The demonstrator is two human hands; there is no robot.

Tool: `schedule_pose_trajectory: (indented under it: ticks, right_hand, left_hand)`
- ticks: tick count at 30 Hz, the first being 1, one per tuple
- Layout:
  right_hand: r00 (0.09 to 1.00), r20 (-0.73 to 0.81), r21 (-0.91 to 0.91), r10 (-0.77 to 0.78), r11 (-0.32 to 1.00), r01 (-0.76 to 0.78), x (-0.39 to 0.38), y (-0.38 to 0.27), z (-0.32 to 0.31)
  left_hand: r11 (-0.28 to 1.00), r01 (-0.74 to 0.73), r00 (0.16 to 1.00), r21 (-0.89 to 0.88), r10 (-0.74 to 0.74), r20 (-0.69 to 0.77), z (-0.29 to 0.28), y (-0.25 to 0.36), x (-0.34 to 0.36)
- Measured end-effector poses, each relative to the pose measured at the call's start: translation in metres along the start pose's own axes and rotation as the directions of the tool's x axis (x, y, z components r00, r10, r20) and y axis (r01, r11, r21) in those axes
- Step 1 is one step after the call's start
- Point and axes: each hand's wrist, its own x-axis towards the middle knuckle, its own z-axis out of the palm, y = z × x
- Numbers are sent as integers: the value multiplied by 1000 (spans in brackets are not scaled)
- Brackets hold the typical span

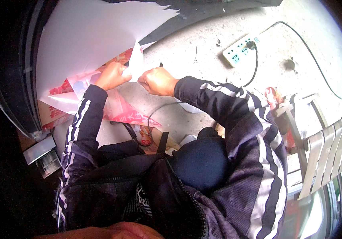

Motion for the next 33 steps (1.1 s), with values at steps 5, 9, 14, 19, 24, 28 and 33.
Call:
schedule_pose_trajectory:
  ticks: [5,9,14,19,24,28,33]
  right_hand:
    - [1000,7,25,4,1000,-4,-8,1,-2]
    - [999,-29,82,-21,996,24,-21,2,5]
    - [1000,14,97,22,995,-23,-35,9,6]
    - [997,70,81,33,996,-38,-36,9,5]
    - [994,101,76,36,996,-43,-41,13,7]
    - [991,128,67,45,996,-54,-46,10,7]
    - [972,199,99,127,984,-149,-55,15,8]
  left_hand:
    - [1000,0,998,5,0,-61,6,-1,-2]
    - [1000,-15,996,16,16,-82,5,-12,-13]
    - [999,32,999,10,-31,-39,0,-24,-48]
    - [987,159,986,-8,-159,-58,-25,-25,-100]
    - [952,297,944,-72,-304,-130,-30,-38,-148]
    - [824,432,851,-367,-508,-137,-9,-75,-212]
    - [602,541,677,-588,-726,-121,13,-120,-289]
